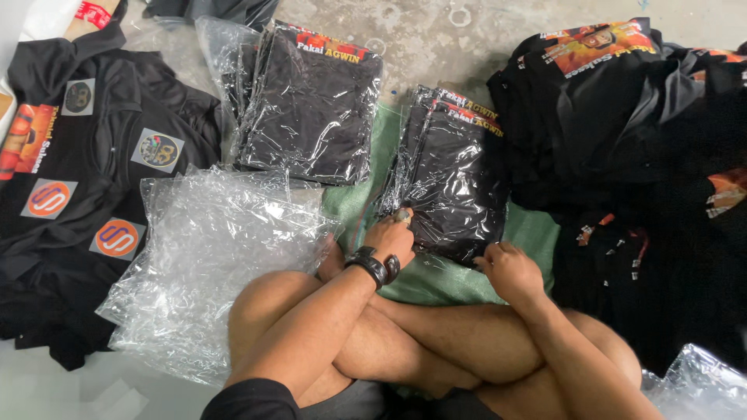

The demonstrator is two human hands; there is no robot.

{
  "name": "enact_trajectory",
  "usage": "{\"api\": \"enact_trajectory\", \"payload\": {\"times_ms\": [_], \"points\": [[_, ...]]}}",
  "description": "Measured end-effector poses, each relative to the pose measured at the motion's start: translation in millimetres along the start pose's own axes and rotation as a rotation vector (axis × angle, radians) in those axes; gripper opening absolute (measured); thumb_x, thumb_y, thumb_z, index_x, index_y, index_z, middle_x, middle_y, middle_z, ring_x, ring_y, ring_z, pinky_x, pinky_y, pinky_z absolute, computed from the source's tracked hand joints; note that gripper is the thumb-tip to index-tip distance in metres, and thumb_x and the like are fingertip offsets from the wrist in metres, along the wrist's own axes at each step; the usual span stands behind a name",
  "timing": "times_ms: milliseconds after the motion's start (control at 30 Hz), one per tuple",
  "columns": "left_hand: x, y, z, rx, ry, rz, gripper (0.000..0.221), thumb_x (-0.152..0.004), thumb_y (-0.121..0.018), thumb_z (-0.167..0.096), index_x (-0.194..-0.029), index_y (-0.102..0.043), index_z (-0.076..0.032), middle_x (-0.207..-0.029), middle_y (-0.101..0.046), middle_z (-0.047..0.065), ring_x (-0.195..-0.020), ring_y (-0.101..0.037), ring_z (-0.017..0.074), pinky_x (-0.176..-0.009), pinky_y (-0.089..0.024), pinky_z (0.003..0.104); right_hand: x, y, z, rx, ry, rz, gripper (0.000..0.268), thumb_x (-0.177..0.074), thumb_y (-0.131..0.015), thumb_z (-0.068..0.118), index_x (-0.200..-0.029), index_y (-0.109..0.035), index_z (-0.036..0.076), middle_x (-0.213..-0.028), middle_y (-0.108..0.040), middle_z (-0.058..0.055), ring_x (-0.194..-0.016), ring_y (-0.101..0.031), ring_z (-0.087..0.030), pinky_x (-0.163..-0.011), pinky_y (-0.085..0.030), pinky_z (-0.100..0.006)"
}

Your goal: The person organizes and stacks black shirts wrapped in clear plastic on a floor, moving sheets of bubble wrap and arranging the packages into piles.

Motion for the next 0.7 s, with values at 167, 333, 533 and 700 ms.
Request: {"api": "enact_trajectory", "payload": {"times_ms": [167,333,533,700], "points": [[0,9,-5,0.063,0.059,0.071,0.064,-0.074,-0.074,-0.037,-0.120,-0.058,0.004,-0.144,-0.041,0.018,-0.130,-0.043,0.0368,-0.110,-0.039,0.039,-14,-20,0,0.156,-0.084,0.324,0.035,-0.075,-0.068,0.049,-0.095,-0.058,0.022,-0.100,-0.060,0.001,-0.103,-0.061,-0.022,-0.080,-0.055,-0.040],[1,7,-6,-0.077,-0.011,0.040,0.039,-0.071,-0.073,-0.024,-0.100,-0.069,0.002,-0.137,-0.051,0.013,-0.136,-0.038,0.0297,-0.116,-0.027,0.040,2,-48,-10,0.504,0.007,0.346,0.085,-0.047,-0.085,0.054,-0.115,-0.044,0.022,-0.113,-0.053,0.001,-0.112,-0.054,-0.019,-0.084,-0.053,-0.037],[30,54,-15,0.184,-0.073,-0.065,0.039,-0.072,-0.069,-0.032,-0.100,-0.061,-0.005,-0.116,-0.054,0.016,-0.115,-0.049,0.0316,-0.099,-0.037,0.043,-6,59,37,0.164,-0.133,0.531,0.070,-0.057,-0.083,0.051,-0.113,-0.052,0.024,-0.116,-0.056,-0.003,-0.119,-0.053,-0.024,-0.091,-0.050,-0.042],[-33,-30,20,0.062,-0.216,-0.198,0.032,-0.084,-0.060,-0.041,-0.106,-0.054,-0.019,-0.108,-0.056,0.014,-0.097,-0.061,0.0362,-0.085,-0.046,0.046,-5,45,55,-0.316,-0.023,0.449,0.035,-0.078,-0.068,0.039,-0.105,-0.065,0.017,-0.079,-0.068,-0.013,-0.085,-0.067,-0.035,-0.074,-0.053,-0.048]]}}
Point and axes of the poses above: each hand's wrist, its own x-axis away from the middle knuckle, its own y-axis out of the back of the hand, z = x × y, the point moved 1 cm from there along -x, towards the middle knuckle
